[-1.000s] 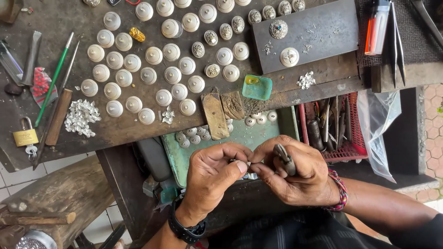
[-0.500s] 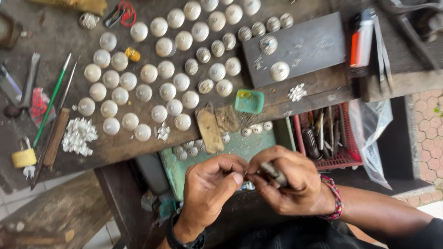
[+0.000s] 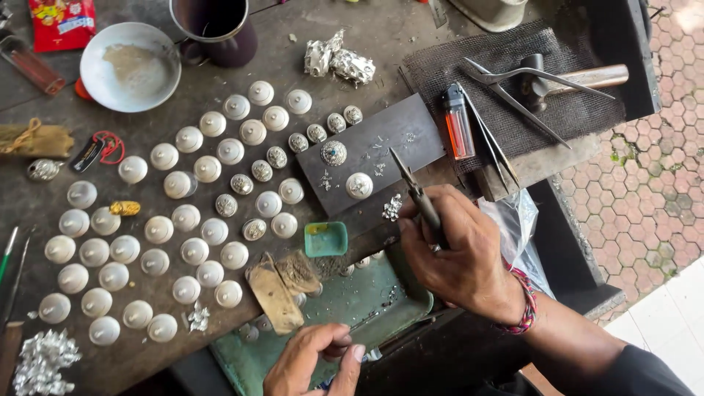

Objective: Attaching small silver rings to decorative silver components using pliers at a jewelry workshop.

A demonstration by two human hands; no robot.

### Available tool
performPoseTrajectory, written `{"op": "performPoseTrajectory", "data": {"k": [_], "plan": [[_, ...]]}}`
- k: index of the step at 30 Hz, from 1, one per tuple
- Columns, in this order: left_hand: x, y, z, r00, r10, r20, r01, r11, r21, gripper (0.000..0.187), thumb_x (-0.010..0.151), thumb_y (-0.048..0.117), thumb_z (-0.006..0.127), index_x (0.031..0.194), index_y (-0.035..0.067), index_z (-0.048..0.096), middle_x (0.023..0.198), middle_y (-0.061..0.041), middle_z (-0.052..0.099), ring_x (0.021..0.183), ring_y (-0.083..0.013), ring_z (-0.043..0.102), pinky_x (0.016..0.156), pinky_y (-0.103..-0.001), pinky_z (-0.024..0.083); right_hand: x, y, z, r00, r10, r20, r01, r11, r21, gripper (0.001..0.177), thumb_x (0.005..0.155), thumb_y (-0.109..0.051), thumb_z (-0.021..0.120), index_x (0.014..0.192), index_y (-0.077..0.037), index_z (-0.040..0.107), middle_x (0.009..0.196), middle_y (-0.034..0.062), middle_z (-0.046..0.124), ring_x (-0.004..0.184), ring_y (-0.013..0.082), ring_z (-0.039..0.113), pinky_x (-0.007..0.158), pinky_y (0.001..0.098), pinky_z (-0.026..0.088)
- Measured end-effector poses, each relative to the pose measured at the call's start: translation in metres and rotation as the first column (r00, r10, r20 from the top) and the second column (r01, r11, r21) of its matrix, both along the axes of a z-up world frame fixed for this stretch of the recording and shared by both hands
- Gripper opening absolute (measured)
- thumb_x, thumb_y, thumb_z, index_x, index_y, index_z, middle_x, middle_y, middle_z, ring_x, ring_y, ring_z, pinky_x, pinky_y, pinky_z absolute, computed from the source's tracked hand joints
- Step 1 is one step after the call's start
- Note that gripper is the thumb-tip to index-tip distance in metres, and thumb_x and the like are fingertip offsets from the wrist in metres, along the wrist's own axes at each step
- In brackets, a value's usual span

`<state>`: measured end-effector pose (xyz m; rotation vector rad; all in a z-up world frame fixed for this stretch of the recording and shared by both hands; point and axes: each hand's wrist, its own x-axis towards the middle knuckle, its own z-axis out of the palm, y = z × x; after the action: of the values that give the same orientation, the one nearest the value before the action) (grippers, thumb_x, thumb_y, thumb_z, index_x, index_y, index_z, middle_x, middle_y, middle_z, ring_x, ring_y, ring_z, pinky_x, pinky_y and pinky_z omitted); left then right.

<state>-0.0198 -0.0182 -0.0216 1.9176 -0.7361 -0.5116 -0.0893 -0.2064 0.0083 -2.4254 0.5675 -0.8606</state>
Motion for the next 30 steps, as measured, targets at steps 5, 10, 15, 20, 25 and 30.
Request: {"op": "performPoseTrajectory", "data": {"k": [5,10,15,20,25,30], "plan": [[-0.002,0.01,-0.022,0.995,-0.062,0.076,0.046,0.981,0.189,0.015,0.068,0.028,0.064,0.083,0.023,0.067,0.075,0.01,0.07,0.059,-0.0047,0.065,0.054,-0.02,0.054,0.002,-0.007,-0.003,0.999,-0.025,-0.048,0.025,1.0,0.016,0.005,0.08,0.003,0.051,0.078,-0.001,0.048,0.077,0.0081,0.057,0.066,0.0197,0.057,0.057,0.0274,0.046],[-0.016,0.034,-0.066,0.994,-0.01,-0.106,0.075,0.772,0.631,0.025,0.061,0.047,0.067,0.083,0.036,0.072,0.068,0.014,0.07,0.061,-0.0029,0.067,0.055,-0.02,0.053,0.002,-0.01,-0.005,0.995,-0.06,-0.08,0.061,0.998,0.008,0.002,0.08,0.001,0.052,0.081,-0.001,0.052,0.078,0.0075,0.06,0.067,0.0186,0.059,0.059,0.0267,0.048],[-0.023,0.044,-0.09,0.958,-0.077,0.276,0.061,0.996,0.065,0.02,0.072,0.033,0.061,0.086,0.019,0.062,0.068,0.003,0.063,0.059,-0.0146,0.059,0.055,-0.03,0.05,0.005,-0.01,-0.002,0.993,-0.099,-0.06,0.101,0.994,0.035,0.004,0.079,0.003,0.052,0.08,0.0,0.053,0.079,0.0067,0.06,0.068,0.0184,0.06,0.064,0.026,0.049],[0.008,0.012,-0.027,0.905,0.025,0.424,0.042,0.988,-0.149,0.018,0.073,0.022,0.061,0.09,0.019,0.057,0.072,0.004,0.061,0.057,-0.0095,0.056,0.055,-0.023,0.048,-0.005,-0.008,-0.008,0.988,-0.122,-0.091,0.125,0.992,0.027,0.013,0.08,0.001,0.054,0.072,-0.004,0.045,0.082,0.0082,0.061,0.07,0.0194,0.059,0.065,0.0292,0.045],[0.047,0.014,0.031,0.852,0.196,0.486,-0.128,0.977,-0.169,0.01,0.077,0.018,0.059,0.086,0.014,0.057,0.063,0.0,0.058,0.052,-0.0114,0.054,0.05,-0.019,0.044,-0.015,0.011,-0.017,0.917,-0.277,-0.286,0.299,0.954,0.034,0.006,0.094,-0.004,0.062,0.093,-0.009,0.065,0.081,-0.003,0.058,0.063,0.0072,0.043,0.062,0.0209,0.032],[0.076,0.036,0.051,0.761,0.457,0.461,-0.383,0.889,-0.249,0.007,0.081,0.005,0.054,0.087,0.001,0.055,0.076,-0.007,0.06,0.061,-0.0144,0.053,0.061,-0.023,0.046,-0.029,0.009,-0.043,0.897,-0.199,-0.394,0.351,0.863,0.363,0.013,0.107,-0.003,0.045,0.117,0.002,0.051,0.105,0.013,0.05,0.089,0.0205,0.047,0.077,0.0283,0.035]]}}
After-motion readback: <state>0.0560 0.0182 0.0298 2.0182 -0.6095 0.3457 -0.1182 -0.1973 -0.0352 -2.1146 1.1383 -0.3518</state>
